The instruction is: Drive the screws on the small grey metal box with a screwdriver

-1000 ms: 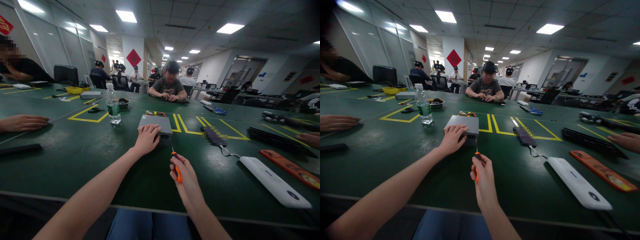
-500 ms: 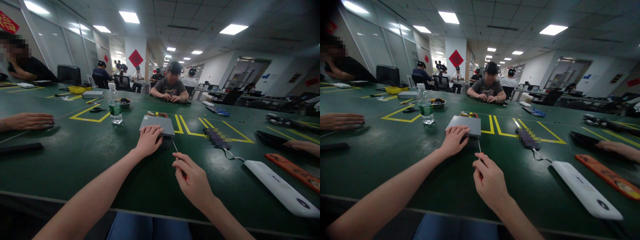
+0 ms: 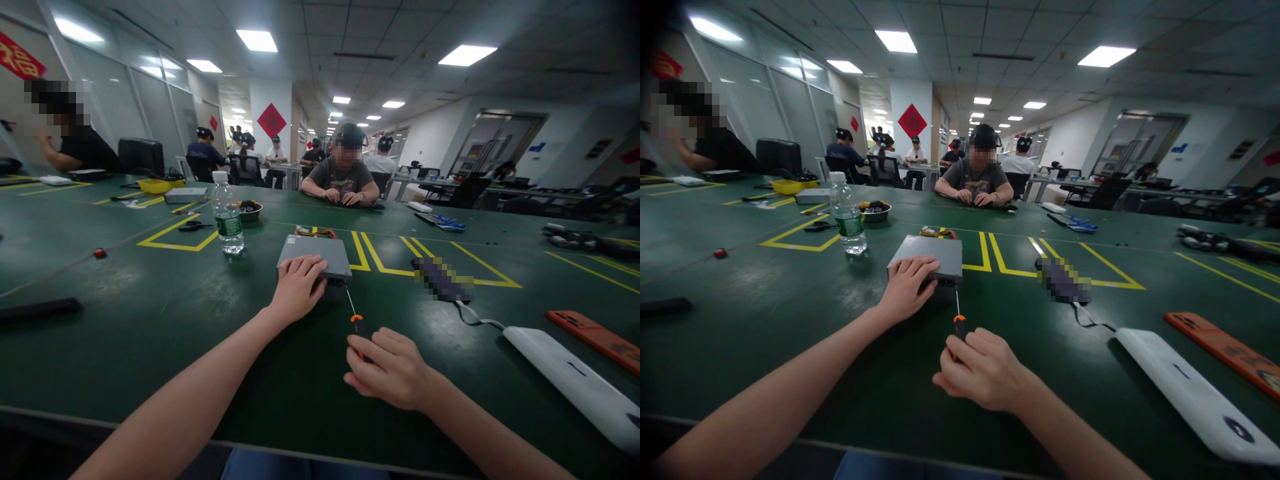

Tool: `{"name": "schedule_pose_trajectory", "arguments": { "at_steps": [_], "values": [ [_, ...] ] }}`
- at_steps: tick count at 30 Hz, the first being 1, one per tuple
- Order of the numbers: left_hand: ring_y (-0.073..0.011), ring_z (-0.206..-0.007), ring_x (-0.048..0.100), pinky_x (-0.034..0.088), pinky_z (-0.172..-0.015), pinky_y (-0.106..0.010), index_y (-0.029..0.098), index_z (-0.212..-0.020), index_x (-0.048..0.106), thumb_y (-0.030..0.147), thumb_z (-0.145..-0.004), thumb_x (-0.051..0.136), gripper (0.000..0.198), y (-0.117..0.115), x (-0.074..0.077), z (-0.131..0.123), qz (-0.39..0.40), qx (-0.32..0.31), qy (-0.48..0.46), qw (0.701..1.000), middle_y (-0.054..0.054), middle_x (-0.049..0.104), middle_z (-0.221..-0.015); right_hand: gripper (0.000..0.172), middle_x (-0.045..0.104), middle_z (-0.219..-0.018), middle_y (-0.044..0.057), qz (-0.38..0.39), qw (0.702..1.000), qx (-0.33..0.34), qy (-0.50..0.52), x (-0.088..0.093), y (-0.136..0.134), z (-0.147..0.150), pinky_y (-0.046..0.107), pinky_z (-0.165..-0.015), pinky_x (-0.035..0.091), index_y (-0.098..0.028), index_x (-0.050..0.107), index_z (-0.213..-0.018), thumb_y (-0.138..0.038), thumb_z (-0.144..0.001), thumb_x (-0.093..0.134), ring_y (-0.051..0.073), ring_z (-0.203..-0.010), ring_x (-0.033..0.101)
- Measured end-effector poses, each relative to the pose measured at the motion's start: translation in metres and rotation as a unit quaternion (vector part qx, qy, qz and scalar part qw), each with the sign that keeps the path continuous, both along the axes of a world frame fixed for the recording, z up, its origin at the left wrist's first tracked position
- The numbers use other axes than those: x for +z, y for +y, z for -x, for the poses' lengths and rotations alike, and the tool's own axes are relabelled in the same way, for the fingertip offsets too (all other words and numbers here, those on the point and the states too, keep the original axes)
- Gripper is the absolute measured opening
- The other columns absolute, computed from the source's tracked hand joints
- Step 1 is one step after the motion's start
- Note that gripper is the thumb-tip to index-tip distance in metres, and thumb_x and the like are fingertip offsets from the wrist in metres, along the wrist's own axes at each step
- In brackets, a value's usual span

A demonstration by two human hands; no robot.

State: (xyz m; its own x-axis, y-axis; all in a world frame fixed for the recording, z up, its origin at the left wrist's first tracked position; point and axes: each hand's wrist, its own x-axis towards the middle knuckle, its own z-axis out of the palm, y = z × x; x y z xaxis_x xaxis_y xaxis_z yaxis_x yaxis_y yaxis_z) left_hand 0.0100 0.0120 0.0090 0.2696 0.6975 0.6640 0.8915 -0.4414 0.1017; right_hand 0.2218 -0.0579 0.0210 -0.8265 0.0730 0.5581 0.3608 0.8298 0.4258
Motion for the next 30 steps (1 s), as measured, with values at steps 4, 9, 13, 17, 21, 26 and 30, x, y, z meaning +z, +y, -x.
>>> {"name": "schedule_pose_trajectory", "arguments": {
  "at_steps": [4, 9, 13, 17, 21, 26, 30],
  "values": [
    [-0.0227, -0.119, 0.043, 0.028, -0.095, -0.041, 0.026, -0.118, 0.051, 0.030, -0.088, 0.046, 0.031, 0.001, 0.000, 0.000, 0.000, -0.005, 0.004, 1.000, -0.003, 0.053, -0.129, 0.036, 0.065, -0.090, 0.012, 0.072, 0.995, -0.005, 0.070, -0.009, -0.003, 0.003, 0.026, -0.059, 0.046, -0.014, 0.057, -0.090, -0.044, -0.092, 0.037, 0.015, -0.068, 0.058],
    [-0.0230, -0.117, 0.045, 0.028, -0.095, -0.042, 0.026, -0.117, 0.052, 0.029, -0.087, 0.046, 0.030, 0.002, -0.001, -0.001, -0.010, -0.010, -0.005, 1.000, -0.004, 0.055, -0.127, 0.033, 0.063, -0.100, 0.015, 0.123, 0.992, 0.016, 0.027, -0.012, -0.003, 0.004, 0.029, -0.065, 0.049, -0.010, 0.055, -0.103, -0.037, -0.092, 0.038, 0.017, -0.076, 0.061],
    [-0.0238, -0.116, 0.046, 0.029, -0.094, -0.042, 0.027, -0.116, 0.053, 0.029, -0.086, 0.048, 0.031, 0.003, -0.002, -0.001, -0.012, -0.013, -0.007, 1.000, -0.004, 0.055, -0.126, 0.030, 0.065, -0.094, 0.015, 0.084, 0.993, 0.043, 0.071, -0.013, 0.001, 0.006, 0.028, -0.059, 0.048, -0.011, 0.054, -0.092, -0.040, -0.089, 0.046, 0.017, -0.070, 0.061],
    [-0.0238, -0.116, 0.046, 0.029, -0.094, -0.042, 0.026, -0.116, 0.053, 0.029, -0.086, 0.048, 0.030, 0.003, -0.002, 0.000, -0.015, -0.011, -0.003, 1.000, -0.004, 0.055, -0.127, 0.022, 0.064, -0.094, 0.017, 0.067, 0.994, 0.036, 0.083, -0.014, -0.002, 0.003, 0.028, -0.057, 0.048, -0.013, 0.053, -0.086, -0.035, -0.088, 0.049, 0.017, -0.068, 0.060],
    [-0.0244, -0.116, 0.045, 0.029, -0.093, -0.042, 0.027, -0.116, 0.053, 0.029, -0.086, 0.049, 0.031, 0.003, -0.003, 0.001, -0.015, -0.012, -0.003, 1.000, -0.004, 0.055, -0.127, 0.032, 0.060, -0.104, 0.018, 0.091, 0.995, 0.011, 0.030, -0.009, -0.007, -0.003, 0.032, -0.069, 0.051, -0.016, 0.055, -0.108, -0.039, -0.092, 0.040, 0.022, -0.089, 0.061],
    [-0.0237, -0.117, 0.046, 0.030, -0.093, -0.042, 0.027, -0.117, 0.052, 0.028, -0.086, 0.049, 0.031, 0.004, -0.002, 0.001, -0.014, -0.016, -0.006, 1.000, -0.003, 0.055, -0.127, 0.029, 0.061, -0.102, 0.018, 0.081, 0.996, 0.030, 0.019, -0.008, -0.004, -0.001, 0.030, -0.067, 0.051, -0.012, 0.055, -0.105, -0.034, -0.091, 0.042, 0.019, -0.080, 0.062],
    [-0.0233, -0.116, 0.047, 0.029, -0.093, -0.042, 0.027, -0.117, 0.052, 0.029, -0.087, 0.048, 0.030, 0.004, -0.001, 0.000, -0.011, -0.015, -0.004, 1.000, -0.004, 0.056, -0.126, 0.021, 0.065, -0.096, 0.017, 0.054, 0.995, 0.044, 0.069, -0.016, 0.001, 0.003, 0.027, -0.057, 0.048, -0.012, 0.055, -0.087, -0.032, -0.087, 0.051, 0.014, -0.063, 0.059]
  ]
}}
